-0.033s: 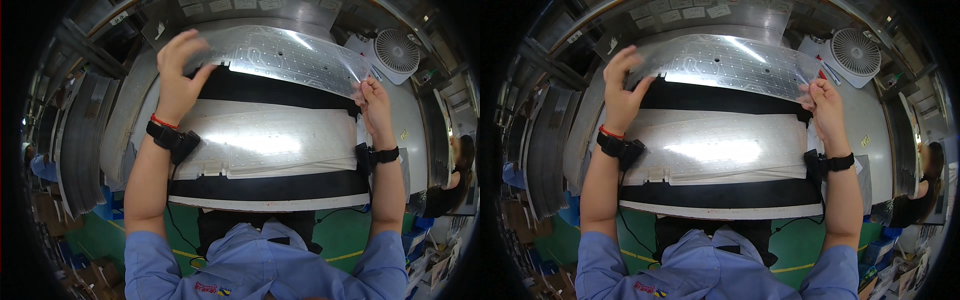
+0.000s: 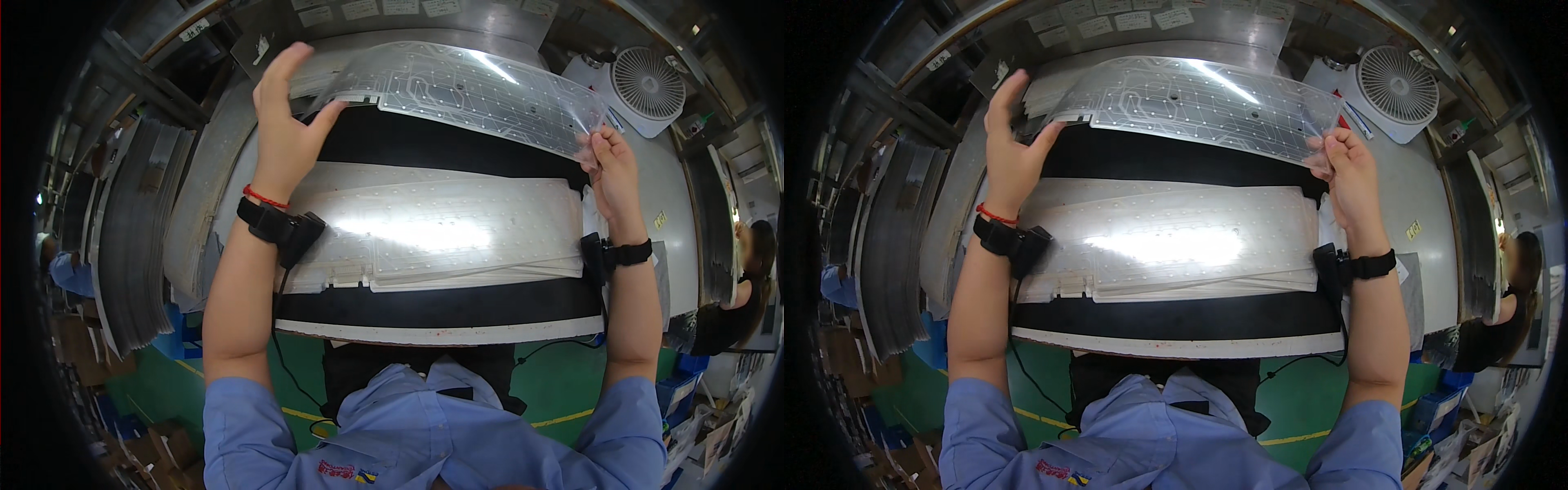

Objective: Inspecting and layering transparent membrane sheets for keyboard assembly.

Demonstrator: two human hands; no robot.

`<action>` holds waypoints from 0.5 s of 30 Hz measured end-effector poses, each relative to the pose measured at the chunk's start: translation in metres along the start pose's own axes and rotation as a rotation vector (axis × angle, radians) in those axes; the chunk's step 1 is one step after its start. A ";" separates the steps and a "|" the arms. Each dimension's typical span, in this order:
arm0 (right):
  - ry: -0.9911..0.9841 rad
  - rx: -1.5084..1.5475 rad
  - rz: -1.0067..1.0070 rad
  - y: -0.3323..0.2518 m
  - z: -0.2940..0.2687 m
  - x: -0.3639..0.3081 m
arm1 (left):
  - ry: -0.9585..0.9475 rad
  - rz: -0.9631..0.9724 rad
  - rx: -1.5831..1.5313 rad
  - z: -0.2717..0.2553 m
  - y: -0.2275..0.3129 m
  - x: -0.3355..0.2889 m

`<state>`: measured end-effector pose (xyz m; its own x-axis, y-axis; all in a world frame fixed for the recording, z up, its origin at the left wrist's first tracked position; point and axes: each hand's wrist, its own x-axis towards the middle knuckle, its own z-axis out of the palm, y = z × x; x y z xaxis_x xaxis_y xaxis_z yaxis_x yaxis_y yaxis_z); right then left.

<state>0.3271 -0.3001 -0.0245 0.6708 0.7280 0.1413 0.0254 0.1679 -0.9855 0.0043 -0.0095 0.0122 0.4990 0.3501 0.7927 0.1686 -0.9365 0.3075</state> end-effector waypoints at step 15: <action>0.066 -0.092 0.042 -0.002 -0.002 0.001 | -0.214 -1.030 -1.016 0.006 -0.068 -0.013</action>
<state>0.3294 -0.3008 -0.0222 0.7202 0.6871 0.0964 0.0622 0.0744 -0.9953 -0.0082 0.0492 -0.0217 0.6604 0.7480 -0.0668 -0.0930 0.1698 0.9811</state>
